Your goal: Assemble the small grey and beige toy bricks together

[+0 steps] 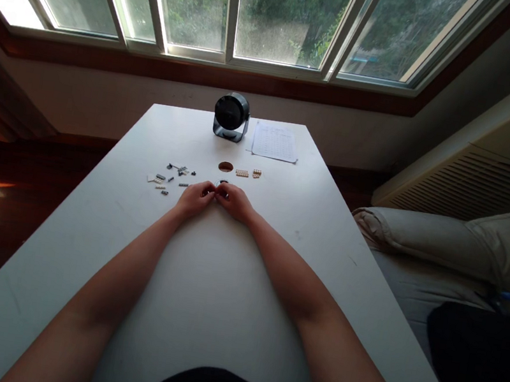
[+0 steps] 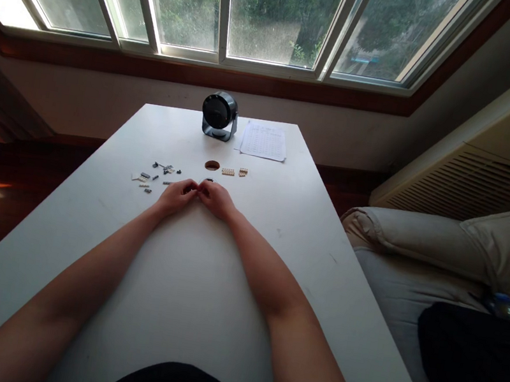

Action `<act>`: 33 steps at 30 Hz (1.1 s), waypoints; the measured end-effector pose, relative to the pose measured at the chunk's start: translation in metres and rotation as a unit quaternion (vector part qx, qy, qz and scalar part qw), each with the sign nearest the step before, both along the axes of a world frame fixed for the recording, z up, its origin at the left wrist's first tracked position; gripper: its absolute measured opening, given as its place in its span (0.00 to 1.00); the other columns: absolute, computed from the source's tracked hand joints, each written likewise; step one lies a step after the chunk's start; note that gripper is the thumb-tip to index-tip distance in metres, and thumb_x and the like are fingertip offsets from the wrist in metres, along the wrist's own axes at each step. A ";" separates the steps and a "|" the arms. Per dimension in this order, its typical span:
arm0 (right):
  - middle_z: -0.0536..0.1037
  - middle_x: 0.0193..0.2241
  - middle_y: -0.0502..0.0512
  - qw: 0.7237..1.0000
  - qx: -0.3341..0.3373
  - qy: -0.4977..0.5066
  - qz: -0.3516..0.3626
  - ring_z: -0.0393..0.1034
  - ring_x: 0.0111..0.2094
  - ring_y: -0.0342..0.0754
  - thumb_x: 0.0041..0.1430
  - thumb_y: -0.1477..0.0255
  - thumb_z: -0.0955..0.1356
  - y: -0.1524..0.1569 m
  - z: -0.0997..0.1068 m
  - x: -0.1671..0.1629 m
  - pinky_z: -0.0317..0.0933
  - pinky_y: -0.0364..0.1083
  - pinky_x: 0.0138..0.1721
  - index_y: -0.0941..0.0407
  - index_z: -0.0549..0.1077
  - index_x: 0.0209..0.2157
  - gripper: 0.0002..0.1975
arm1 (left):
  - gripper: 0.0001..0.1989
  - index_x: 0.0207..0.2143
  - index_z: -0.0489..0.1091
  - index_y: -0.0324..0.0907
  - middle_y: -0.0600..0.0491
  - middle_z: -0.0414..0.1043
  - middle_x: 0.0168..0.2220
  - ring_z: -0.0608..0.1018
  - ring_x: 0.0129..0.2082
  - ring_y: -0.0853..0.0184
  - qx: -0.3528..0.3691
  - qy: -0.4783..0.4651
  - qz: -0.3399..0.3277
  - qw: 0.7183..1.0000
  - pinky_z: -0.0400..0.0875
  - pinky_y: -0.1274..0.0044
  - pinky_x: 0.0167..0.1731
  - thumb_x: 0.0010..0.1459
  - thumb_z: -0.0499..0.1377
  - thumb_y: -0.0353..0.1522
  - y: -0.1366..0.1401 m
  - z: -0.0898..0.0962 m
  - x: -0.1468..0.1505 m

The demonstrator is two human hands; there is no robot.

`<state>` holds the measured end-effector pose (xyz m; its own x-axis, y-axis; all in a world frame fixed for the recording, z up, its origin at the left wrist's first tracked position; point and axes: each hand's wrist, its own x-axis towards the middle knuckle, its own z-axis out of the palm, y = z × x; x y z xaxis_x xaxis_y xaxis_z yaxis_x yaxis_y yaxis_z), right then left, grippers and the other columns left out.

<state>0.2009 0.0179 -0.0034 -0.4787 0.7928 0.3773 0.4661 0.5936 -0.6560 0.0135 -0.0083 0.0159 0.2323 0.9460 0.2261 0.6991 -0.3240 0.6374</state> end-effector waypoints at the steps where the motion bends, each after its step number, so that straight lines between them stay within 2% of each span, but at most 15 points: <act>1: 0.75 0.34 0.50 1.000 -0.001 0.000 0.000 0.65 0.32 0.44 0.59 0.71 0.66 0.000 0.000 0.000 0.56 0.42 0.36 0.55 0.73 0.37 0.05 | 0.13 0.42 0.75 0.45 0.52 0.79 0.36 0.75 0.33 0.65 0.000 0.001 0.001 1.000 0.67 0.75 0.36 0.59 0.55 0.37 0.000 0.000 0.000; 33: 0.74 0.33 0.51 1.000 -0.007 -0.003 -0.002 0.64 0.33 0.44 0.59 0.71 0.66 -0.001 0.001 0.000 0.56 0.42 0.37 0.55 0.74 0.38 0.07 | 0.13 0.42 0.75 0.44 0.53 0.78 0.33 0.74 0.31 0.66 0.005 0.006 0.010 1.000 0.66 0.76 0.34 0.59 0.55 0.37 -0.001 -0.001 0.000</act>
